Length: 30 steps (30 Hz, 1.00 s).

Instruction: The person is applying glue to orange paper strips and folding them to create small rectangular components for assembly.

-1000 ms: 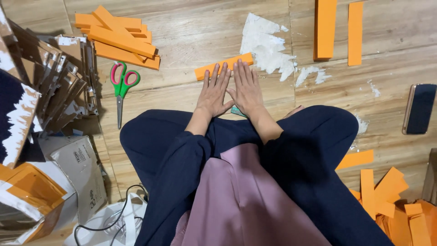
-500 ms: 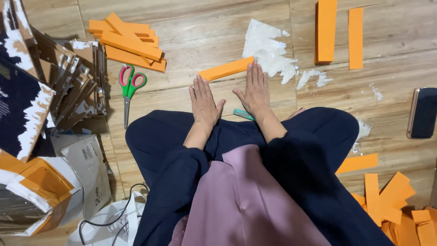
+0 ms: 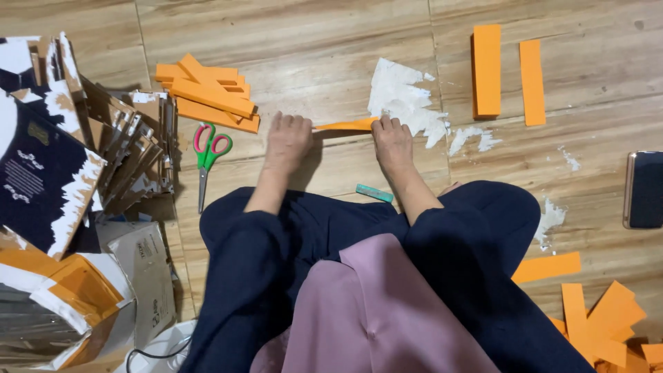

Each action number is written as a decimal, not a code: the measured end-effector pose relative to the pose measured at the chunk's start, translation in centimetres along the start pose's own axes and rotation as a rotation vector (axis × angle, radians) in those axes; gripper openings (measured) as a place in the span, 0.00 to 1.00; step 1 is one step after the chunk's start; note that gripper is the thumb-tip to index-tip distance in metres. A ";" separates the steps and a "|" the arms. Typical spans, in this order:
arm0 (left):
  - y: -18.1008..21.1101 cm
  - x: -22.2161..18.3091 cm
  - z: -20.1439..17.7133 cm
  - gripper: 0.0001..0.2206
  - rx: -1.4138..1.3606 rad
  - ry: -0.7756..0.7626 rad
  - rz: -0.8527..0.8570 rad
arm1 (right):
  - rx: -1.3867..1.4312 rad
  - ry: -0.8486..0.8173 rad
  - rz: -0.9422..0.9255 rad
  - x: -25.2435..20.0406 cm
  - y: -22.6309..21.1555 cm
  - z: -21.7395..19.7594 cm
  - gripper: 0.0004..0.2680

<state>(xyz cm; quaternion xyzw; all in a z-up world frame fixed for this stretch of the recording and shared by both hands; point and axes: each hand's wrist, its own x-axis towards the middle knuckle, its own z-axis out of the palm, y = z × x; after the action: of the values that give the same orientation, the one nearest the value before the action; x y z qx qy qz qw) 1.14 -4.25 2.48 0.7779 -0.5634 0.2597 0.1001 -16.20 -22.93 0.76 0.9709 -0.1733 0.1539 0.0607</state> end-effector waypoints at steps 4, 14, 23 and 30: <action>-2.3 3.4 -7.3 0.11 -0.146 0.117 -0.168 | 0.436 -0.175 0.221 1.6 -2.7 -1.0 0.04; 3.2 2.0 -1.9 0.26 -0.432 -0.631 -0.424 | 1.499 -0.604 0.966 1.6 -6.5 -1.3 0.09; 2.2 1.7 0.2 0.41 -0.363 -0.851 -0.368 | 0.272 -0.968 -0.037 -0.9 -3.8 -6.9 0.14; 1.2 2.8 -1.2 0.52 -0.375 -0.890 -0.381 | 0.503 -0.756 -0.049 -0.4 -4.6 -10.0 0.08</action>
<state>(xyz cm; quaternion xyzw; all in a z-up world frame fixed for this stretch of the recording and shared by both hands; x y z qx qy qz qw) 0.35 -6.39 4.79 0.8706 -0.4365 -0.2244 0.0342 -17.69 -16.81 9.83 0.9473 -0.1174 -0.1756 -0.2407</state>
